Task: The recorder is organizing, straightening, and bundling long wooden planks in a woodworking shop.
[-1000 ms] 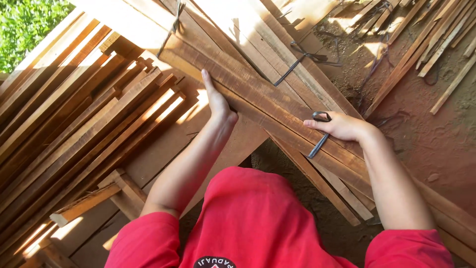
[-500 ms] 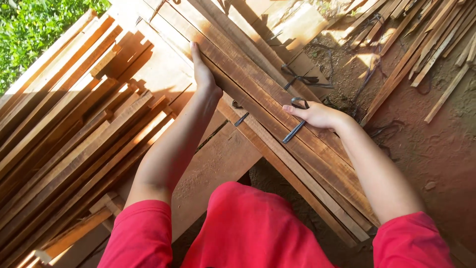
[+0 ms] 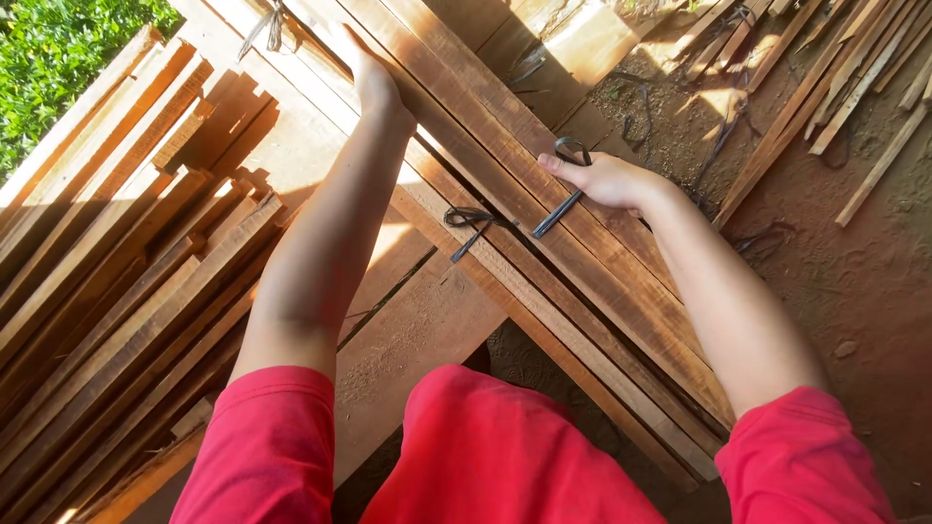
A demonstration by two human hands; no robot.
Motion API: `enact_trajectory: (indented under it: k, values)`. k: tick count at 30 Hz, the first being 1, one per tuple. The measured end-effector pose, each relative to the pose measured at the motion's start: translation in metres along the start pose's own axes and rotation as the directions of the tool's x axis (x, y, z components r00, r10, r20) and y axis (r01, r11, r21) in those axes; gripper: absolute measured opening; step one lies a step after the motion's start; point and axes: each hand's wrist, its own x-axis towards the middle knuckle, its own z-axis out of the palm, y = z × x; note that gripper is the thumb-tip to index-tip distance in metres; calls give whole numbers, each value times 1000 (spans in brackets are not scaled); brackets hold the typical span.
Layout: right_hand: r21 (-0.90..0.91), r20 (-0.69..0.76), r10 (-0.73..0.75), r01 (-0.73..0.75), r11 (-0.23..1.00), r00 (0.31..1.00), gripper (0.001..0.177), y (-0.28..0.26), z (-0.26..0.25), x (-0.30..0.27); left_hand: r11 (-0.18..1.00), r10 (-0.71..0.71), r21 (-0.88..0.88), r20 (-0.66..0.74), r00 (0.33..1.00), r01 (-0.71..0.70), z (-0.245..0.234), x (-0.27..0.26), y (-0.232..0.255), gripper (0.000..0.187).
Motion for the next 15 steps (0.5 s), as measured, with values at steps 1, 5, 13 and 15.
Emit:
enact_trajectory:
  k: [1,5,13,15]
  values:
    - [-5,-24,7,-7,1000,1000,113,-3,-4,3,1000,13,-11,5,1000,-13,2,10,-1,70]
    - [-17,69,0,1,1000,998,111,-23,-21,9,990,58,130,14,998,-59,12,43,15,80]
    - [-366,-380,-263,117,923,887,58,23,-20,63,67,319,821,520,792,-567,-12,109,-34,51]
    - [-333,-457,-317,170,928,831,57,33,6,70,353,268,756,483,834,-551,-13,118,-39,63]
